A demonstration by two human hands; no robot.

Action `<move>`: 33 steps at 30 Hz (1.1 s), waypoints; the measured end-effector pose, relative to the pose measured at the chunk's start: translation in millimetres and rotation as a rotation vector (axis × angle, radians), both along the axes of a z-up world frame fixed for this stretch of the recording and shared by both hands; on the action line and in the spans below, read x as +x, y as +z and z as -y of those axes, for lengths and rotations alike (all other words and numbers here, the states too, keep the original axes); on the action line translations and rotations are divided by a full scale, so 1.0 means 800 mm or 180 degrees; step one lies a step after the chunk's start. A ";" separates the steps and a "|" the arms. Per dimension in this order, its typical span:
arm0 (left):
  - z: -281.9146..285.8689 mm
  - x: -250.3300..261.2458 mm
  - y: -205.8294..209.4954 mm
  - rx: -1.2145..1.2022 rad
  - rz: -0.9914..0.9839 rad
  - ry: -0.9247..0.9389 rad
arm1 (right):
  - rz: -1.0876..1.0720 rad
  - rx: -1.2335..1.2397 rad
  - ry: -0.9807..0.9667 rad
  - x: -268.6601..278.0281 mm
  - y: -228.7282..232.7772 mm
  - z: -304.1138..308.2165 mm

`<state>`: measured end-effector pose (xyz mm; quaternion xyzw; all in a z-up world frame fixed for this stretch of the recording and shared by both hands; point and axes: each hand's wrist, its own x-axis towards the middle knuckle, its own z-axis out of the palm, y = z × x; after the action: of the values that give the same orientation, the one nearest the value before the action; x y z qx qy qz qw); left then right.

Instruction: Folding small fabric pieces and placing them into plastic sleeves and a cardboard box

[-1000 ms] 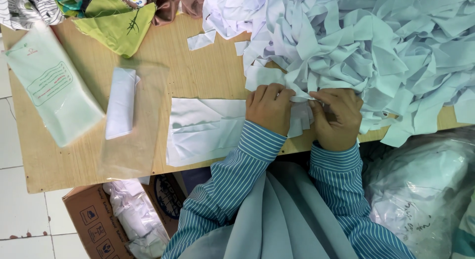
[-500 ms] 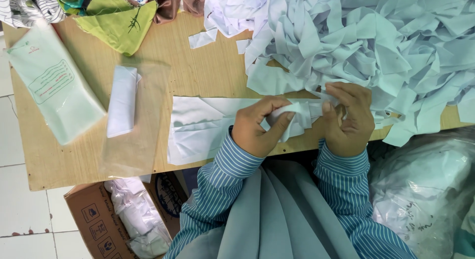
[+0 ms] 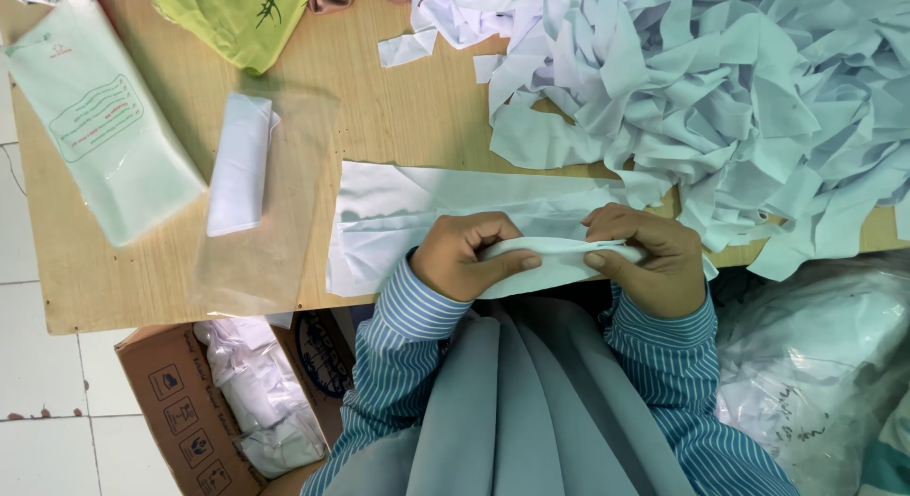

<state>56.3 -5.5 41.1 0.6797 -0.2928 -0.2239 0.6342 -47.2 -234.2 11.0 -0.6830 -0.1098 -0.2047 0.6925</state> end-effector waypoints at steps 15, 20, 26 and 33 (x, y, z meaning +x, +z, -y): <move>-0.144 -0.036 -0.034 0.0194 -0.0426 0.0367 | -0.1435 -0.0752 0.0316 -0.016 0.038 -0.032; -0.161 -0.023 -0.034 -0.0359 -0.0168 0.1205 | -0.1335 -0.0661 -0.0139 -0.004 -0.002 -0.042; -0.169 0.009 -0.034 -0.0137 0.0729 0.2319 | -0.0801 -0.0290 -0.0293 0.039 -0.009 -0.079; -0.161 0.033 -0.050 0.0616 0.1128 0.3001 | -0.0299 -0.0940 -0.0721 0.066 0.010 -0.109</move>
<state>82.8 123.6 1.1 0.8209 -0.0353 0.1790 0.5411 5.4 -146.9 19.0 -0.7940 -0.0287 -0.2309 0.5616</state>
